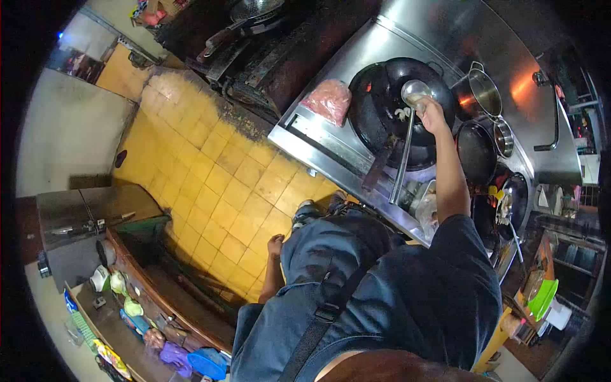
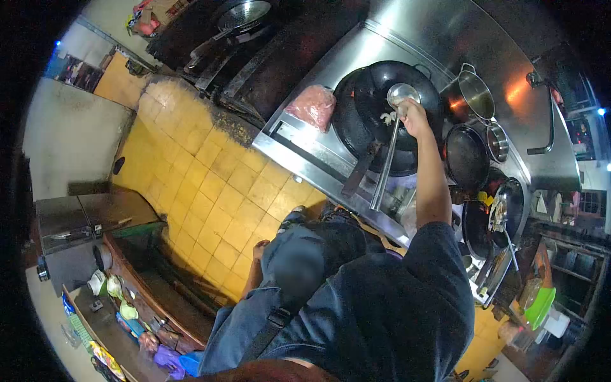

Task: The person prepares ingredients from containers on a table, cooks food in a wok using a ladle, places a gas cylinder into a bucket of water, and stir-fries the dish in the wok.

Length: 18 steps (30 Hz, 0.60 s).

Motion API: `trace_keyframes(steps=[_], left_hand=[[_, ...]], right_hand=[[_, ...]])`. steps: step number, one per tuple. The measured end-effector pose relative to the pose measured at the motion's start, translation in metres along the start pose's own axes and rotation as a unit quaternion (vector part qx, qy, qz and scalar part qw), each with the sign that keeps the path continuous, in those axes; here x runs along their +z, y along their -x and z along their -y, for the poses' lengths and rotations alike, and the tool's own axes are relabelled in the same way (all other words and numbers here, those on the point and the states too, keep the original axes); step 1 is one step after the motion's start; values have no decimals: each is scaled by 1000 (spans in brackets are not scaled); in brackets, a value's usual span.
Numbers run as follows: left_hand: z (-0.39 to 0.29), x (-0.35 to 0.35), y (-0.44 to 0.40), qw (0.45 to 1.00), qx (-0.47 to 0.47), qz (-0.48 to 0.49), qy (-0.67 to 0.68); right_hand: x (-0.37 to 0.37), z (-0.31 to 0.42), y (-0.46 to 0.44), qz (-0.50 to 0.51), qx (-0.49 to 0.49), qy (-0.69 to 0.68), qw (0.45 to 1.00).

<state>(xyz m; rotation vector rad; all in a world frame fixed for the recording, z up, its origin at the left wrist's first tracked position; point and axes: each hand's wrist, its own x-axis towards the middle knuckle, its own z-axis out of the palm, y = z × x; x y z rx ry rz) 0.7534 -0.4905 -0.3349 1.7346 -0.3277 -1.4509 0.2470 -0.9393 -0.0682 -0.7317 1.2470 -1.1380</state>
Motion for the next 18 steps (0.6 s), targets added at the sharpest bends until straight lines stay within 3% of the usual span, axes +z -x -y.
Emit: trace_keyframes(steps=[2, 3, 5, 7, 11, 13, 14, 15, 17, 18], left_hand=[[4, 5, 1, 999, 1, -8, -50], [5, 6, 2, 995, 4, -15, -103], [-6, 12, 15, 998, 3, -8, -61], [-7, 10, 18, 997, 1, -11, -76], [-13, -6, 10, 990, 16, 0, -143], [-25, -12, 5, 982, 23, 6, -186], [-30, -14, 2, 980, 25, 8, -197], [-37, -16, -3, 980, 21, 8, -196], [-46, -23, -9, 988, -26, 1, -149], [-52, -25, -16, 993, -71, -9, -99]], right_hand=[[-14, -7, -15, 80, 29, -78, 993], [-9, -3, -9, 79, 29, -78, 993], [12, 14, 13, 76, 56, -204, 974], [13, 12, 10, 71, 50, -200, 976], [13, 6, 3, -17, 41, -112, 993], [17, 6, 6, -27, 0, 69, 997], [16, 7, 1, -26, -4, 175, 984], [18, 9, -1, -31, -5, 174, 984], [22, 13, 1, -46, -21, 344, 938], [13, 7, -6, -42, -70, 362, 929]])
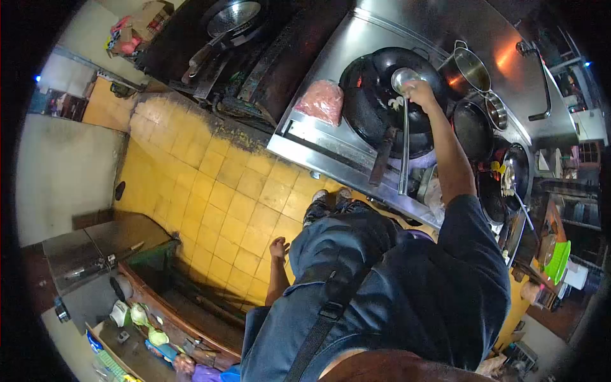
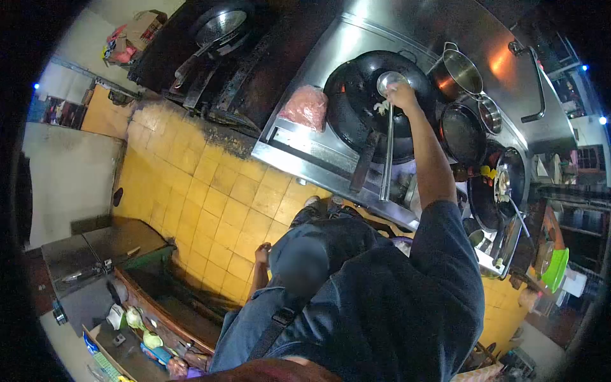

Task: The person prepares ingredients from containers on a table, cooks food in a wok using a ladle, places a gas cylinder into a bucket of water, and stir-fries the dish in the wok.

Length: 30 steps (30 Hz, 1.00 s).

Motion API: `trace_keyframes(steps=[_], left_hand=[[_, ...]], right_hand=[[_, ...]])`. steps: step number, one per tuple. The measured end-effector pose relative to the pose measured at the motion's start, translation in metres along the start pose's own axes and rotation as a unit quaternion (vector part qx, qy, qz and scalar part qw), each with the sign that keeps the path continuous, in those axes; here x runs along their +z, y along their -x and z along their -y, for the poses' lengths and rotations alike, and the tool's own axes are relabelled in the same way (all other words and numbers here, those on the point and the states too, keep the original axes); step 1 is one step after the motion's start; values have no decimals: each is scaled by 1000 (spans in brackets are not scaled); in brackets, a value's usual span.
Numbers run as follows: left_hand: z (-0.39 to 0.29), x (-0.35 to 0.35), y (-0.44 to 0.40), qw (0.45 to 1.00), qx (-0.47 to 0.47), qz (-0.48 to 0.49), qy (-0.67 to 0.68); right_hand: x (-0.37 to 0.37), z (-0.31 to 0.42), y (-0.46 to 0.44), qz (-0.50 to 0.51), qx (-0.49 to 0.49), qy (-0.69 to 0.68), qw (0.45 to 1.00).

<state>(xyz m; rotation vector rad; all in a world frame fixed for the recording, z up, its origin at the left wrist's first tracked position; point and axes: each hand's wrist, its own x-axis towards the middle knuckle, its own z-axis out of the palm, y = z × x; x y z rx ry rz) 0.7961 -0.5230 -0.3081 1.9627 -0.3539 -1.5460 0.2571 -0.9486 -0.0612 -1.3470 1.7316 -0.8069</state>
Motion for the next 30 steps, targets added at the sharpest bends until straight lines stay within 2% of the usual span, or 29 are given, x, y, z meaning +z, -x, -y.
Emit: trace_keyframes(steps=[1, 2, 5, 7, 8, 9, 10, 11, 12, 13, 14, 15, 17, 18, 19, 20, 21, 23, 25, 26, 28, 30], left_hand=[[-9, -1, -5, 998, -46, -1, 51], [-27, -1, 3, 998, -57, 4, 26], [-31, -9, -9, 998, -56, 19, 33], [-32, -11, -17, 996, -59, 31, 51], [-31, -12, -19, 997, -45, 45, 47], [-27, -16, -21, 997, -31, 59, 43], [12, -44, -51, 949, 143, 263, 102], [-13, -23, -36, 994, 5, 105, 40], [-18, -19, -35, 994, -21, 107, 4], [-20, -20, -39, 993, -48, 107, -33], [-22, -18, -44, 991, -46, 115, -47], [-16, -19, -57, 990, -50, 114, -72], [1, -26, -88, 984, -60, 111, -126], [13, -37, -107, 979, -1, 160, -130], [16, -46, -118, 967, 54, 210, -134], [17, -42, -123, 972, 80, 220, 16], [-5, -37, -118, 970, 72, 226, -44], [-62, -20, -89, 971, 47, 217, -85], [-97, -4, -71, 966, 51, 224, -116], [-91, -6, -94, 953, 56, 239, -177], [-83, -6, -130, 927, 63, 257, -266], [-102, 12, -110, 961, -35, 192, -196]], right_hand=[[1, -10, -10, -5, 1, -1, 1000], [2, -19, -20, -1, -61, 168, 984], [1, -15, -21, -8, -72, 356, 932], [-5, -12, -17, -62, -199, 513, 833], [-5, -11, -16, -92, -170, 445, 874], [-6, -5, -8, -100, -159, 445, 876], [-8, 9, 3, -115, -115, 455, 876], [-11, 14, 12, -129, -71, 464, 873], [-17, 10, 14, -87, -106, 506, 851], [-18, 9, 16, -91, -86, 479, 869], [-19, 3, 14, -90, -104, 449, 883], [-18, 22, 24, -48, 11, 351, 935], [-23, 5, 22, -61, -74, 428, 898], [-26, -4, 20, -73, -116, 467, 874], [-38, -1, 36, -81, -122, 414, 898], [-49, 3, 52, -88, -130, 361, 920], [-64, -3, 69, -109, -149, 282, 941], [-98, -11, 122, -34, -14, 375, 926], [-113, 7, 209, -41, 121, 281, 951], [-135, -57, 230, 41, 16, 414, 909], [-144, -104, 258, 134, 33, 532, 835], [-123, -109, 292, 159, 151, 560, 799]])
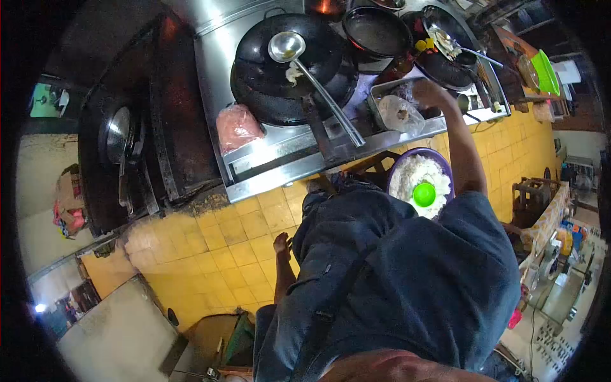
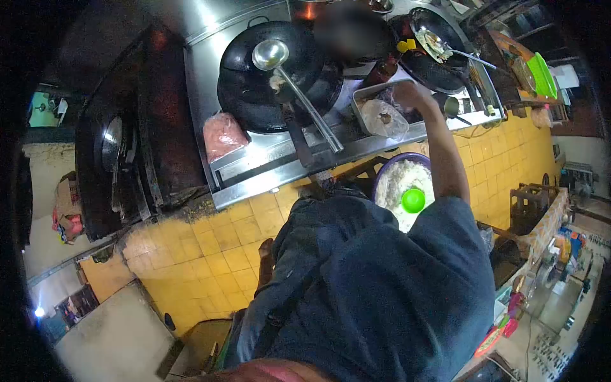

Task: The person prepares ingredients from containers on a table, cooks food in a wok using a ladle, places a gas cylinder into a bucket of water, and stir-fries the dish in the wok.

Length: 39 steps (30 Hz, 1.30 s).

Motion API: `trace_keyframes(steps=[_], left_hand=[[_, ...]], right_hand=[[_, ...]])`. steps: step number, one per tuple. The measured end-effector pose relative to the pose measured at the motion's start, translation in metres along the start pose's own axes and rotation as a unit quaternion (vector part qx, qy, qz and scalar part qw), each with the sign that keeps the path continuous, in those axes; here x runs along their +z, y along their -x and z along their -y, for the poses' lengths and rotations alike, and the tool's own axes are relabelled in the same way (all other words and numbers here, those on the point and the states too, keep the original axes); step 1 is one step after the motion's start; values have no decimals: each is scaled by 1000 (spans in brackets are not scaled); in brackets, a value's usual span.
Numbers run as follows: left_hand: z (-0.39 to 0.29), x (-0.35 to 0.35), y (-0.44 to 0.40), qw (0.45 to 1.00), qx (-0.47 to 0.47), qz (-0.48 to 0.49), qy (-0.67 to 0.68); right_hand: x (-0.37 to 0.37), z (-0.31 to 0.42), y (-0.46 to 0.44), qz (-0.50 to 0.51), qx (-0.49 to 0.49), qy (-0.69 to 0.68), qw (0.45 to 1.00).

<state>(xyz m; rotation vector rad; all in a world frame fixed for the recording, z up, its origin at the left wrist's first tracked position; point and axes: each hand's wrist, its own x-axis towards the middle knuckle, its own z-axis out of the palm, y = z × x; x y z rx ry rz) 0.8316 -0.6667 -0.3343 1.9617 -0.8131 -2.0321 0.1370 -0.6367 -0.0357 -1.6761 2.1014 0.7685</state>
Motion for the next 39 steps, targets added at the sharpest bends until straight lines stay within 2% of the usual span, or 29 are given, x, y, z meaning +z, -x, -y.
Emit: trace_keyframes(steps=[2, 3, 4, 5, 7, 8, 9, 11, 12, 13, 14, 15, 16, 17, 19, 20, 21, 23, 24, 25, 27, 28, 29, 31, 32, 34, 35, 37, 39], left_hand=[[-19, 8, 9, 999, 32, 14, 11], [-22, 7, 8, 997, 62, 28, 23], [-25, 8, 5, 989, 125, 39, -60], [-29, 8, 10, 990, 128, 30, -55], [-30, 15, 12, 982, 125, 64, 127], [-31, 16, 14, 983, 104, 60, 138], [-5, 7, -8, 970, 208, 107, 67], [-27, 21, 12, 996, 28, 27, 83], [-31, 25, 19, 998, 22, 15, 56], [-2, 14, -3, 996, -2, 17, 90], [-7, 16, 8, 1000, 0, 0, 7], [-12, 18, 19, 1000, -22, -18, -9], [-16, 20, 29, 998, -45, -34, -25], [-19, 20, 34, 994, -94, -49, 27], [-18, 18, 22, 980, -168, -93, -43], [-14, 13, 27, 991, -107, -74, 22], [-14, 11, 28, 994, -85, -66, 20], [-13, 6, 26, 998, -40, -32, 36], [-19, 9, 21, 996, -60, -61, 16], [-20, 6, 26, 999, 8, -21, 46], [-39, 19, 36, 997, 12, -42, 59], [-41, 23, 40, 997, 15, -48, 66], [-39, 25, 38, 994, 42, -39, 93], [-41, 36, 35, 989, 75, -31, 122], [-42, 43, 36, 993, 56, -34, 98], [-51, 60, 37, 996, -19, -70, 45], [-54, 68, 43, 995, -17, -77, 55], [-58, 74, 45, 999, 0, -51, 2], [-16, 53, 2, 973, 149, 13, -178]], right_hand=[[12, 14, 11, -1, -11, 51, 999], [7, 25, 22, -96, 37, -66, 993], [2, 30, 24, -186, 80, -183, 962], [5, 31, 17, -190, 70, -183, 962], [-4, 42, 8, -229, 135, -325, 908], [-10, 43, 3, -199, 145, -229, 942], [-27, 57, 4, -201, 144, -228, 942], [-53, 78, 1, -228, 109, -275, 927], [-44, 87, -12, -246, 86, -396, 881], [-39, 96, -27, -226, 60, -382, 894], [-35, 104, -42, -206, 34, -369, 906], [-29, 111, -53, -209, 37, -367, 906], [-25, 116, -66, -257, 48, -378, 888], [-23, 116, -77, -305, 57, -388, 868], [-21, 111, -94, -334, 62, -360, 869], [-21, 105, -102, -356, 67, -333, 871], [-24, 100, -104, -358, 66, -332, 870], [-20, 102, -103, -196, 44, -440, 875], [-40, 118, -84, -70, 100, -443, 888], [-45, 131, -71, 6, 39, -427, 904], [-28, 162, -57, 74, 91, -587, 801], [-39, 179, -36, 26, 39, -644, 764], [-16, 179, -50, 74, -59, -644, 759], [6, 200, -55, 74, -29, -849, 523], [8, 194, -56, 75, -36, -846, 526], [-13, 184, -44, 103, -50, -941, 320], [-30, 179, -36, 64, -34, -914, 400], [-35, 155, -27, 54, -36, -861, 504], [-63, 118, 0, 59, -14, -692, 720]])
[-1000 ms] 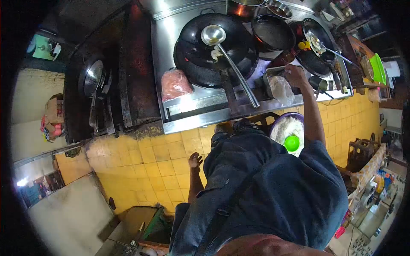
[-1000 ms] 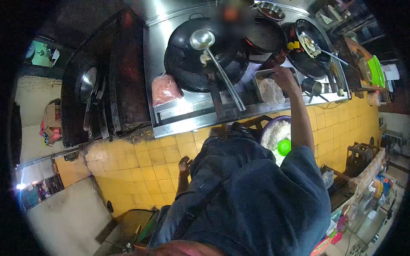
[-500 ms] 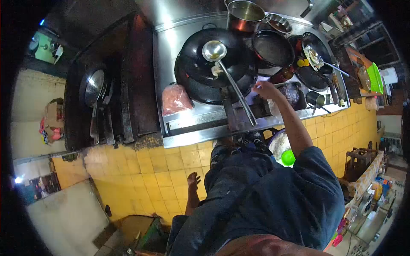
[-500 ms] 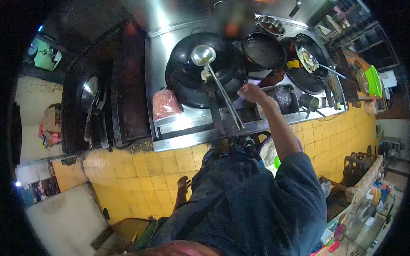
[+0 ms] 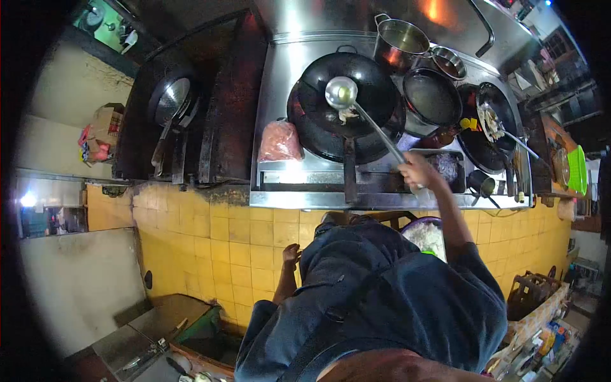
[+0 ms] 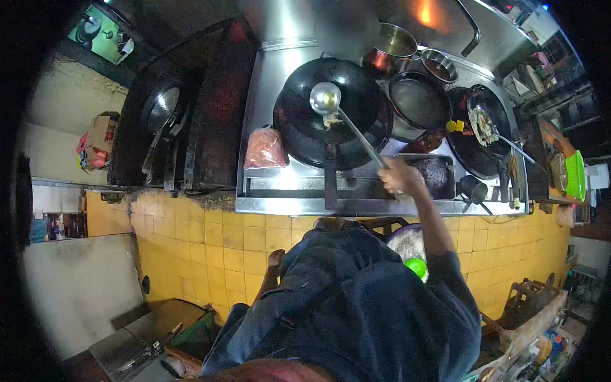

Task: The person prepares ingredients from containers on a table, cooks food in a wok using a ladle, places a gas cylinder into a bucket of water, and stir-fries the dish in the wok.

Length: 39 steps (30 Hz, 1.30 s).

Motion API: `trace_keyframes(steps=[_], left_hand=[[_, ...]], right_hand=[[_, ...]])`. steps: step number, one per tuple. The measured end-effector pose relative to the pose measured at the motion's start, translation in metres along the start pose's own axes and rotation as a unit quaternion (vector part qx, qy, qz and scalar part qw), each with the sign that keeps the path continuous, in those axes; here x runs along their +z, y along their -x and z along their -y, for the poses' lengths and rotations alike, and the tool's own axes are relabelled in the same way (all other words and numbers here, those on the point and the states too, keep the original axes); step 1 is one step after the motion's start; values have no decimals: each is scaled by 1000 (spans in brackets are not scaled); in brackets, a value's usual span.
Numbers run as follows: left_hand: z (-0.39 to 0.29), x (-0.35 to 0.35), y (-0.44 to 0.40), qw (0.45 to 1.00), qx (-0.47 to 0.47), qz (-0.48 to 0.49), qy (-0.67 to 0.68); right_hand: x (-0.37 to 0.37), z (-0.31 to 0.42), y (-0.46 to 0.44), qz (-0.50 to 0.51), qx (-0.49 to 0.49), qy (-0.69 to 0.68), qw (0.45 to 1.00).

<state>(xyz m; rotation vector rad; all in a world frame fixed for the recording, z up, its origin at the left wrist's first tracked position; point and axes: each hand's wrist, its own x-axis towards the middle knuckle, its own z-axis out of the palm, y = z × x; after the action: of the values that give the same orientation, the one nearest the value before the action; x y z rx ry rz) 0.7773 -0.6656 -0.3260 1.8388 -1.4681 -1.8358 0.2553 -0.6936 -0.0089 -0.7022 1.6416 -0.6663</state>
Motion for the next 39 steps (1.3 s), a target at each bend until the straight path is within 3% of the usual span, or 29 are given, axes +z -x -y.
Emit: trace_keyframes(steps=[1, 2, 3, 4, 6, 7, 9, 10, 12, 13, 14, 15, 16, 17, 18, 20, 21, 22, 24, 27, 28, 30, 32, 33, 34, 36, 37, 38, 39], left_hand=[[-7, 5, 7, 992, -20, -16, 122], [-16, 5, 11, 969, -38, -30, 243], [-20, 0, 13, 970, 5, -11, 244], [-24, 4, 13, 970, -63, -60, 228], [-31, 4, 12, 948, -83, -67, 301], [-35, 0, 11, 949, -81, -64, 299], [-54, -13, 4, 953, -13, -72, 294], [-80, -14, 6, 938, 54, -117, 323], [-137, -42, 0, 953, 81, -173, 234], [-180, -53, 14, 948, 135, -210, 197], [-187, -71, 4, 914, 287, -243, 149], [-244, -76, 33, 885, 305, -275, 220], [-290, -84, 57, 867, 320, -329, 197], [-337, -90, 96, 871, 353, -299, 165], [-390, -79, 135, 828, 418, -347, 142], [-457, -70, 190, 755, 542, -357, 90], [-483, -59, 217, 701, 636, -314, 78], [-503, -50, 239, 637, 720, -269, 64], [-525, -25, 274, 551, 817, -168, 12], [-544, 13, 304, 458, 887, -16, -64], [-548, 24, 310, 440, 894, 15, -82], [-555, 40, 319, 415, 901, 58, -111], [-561, 51, 329, 401, 903, 80, -132], [-562, 56, 333, 399, 903, 84, -138], [-563, 61, 337, 394, 903, 86, -145], [-565, 68, 348, 392, 902, 85, -161], [-563, 74, 354, 391, 901, 82, -170], [-561, 78, 360, 390, 901, 75, -176], [-558, 81, 365, 390, 899, 67, -185]], right_hand=[[-6, 17, 22, -1, -3, -3, 1000], [-11, 35, 44, -21, 6, 114, 993], [-11, 42, 57, -42, 18, 229, 972], [-6, 38, 59, -44, 15, 228, 973], [6, 21, 50, -144, -75, 342, 926], [16, -13, 17, -259, -73, 395, 879], [59, 29, 27, -274, 25, 427, 861], [60, -38, -43, -279, -62, 452, 845], [71, -61, -63, -365, -194, 357, 838], [59, -54, -48, -369, -190, 353, 839], [37, -31, -19, -237, -97, 286, 923], [21, -17, 3, -97, -2, 206, 974], [11, -13, 16, -102, -1, 202, 974], [-2, -10, 26, -80, 6, 244, 966], [-13, -13, 35, -58, 15, 286, 956], [-4, -23, 31, -120, -37, 287, 950], [13, -12, 32, -159, -66, 265, 949], [23, -35, 6, -105, -84, 83, 988], [36, -64, -25, -19, -111, -130, 985], [15, -72, -11, -4, -201, 62, 978], [2, -62, 14, 23, -179, 51, 982], [-43, -99, 13, 94, -67, -128, 985], [-113, -144, 17, 96, -226, -199, 949], [-151, -162, 3, 30, -275, -152, 949], [-178, -140, 0, -148, -154, 69, 975], [-233, -143, -42, -346, -210, 53, 913], [-258, -141, -68, -365, -251, 99, 891], [-259, -119, -75, -333, -214, -36, 918], [-276, -127, -110, -319, -311, 25, 895]])
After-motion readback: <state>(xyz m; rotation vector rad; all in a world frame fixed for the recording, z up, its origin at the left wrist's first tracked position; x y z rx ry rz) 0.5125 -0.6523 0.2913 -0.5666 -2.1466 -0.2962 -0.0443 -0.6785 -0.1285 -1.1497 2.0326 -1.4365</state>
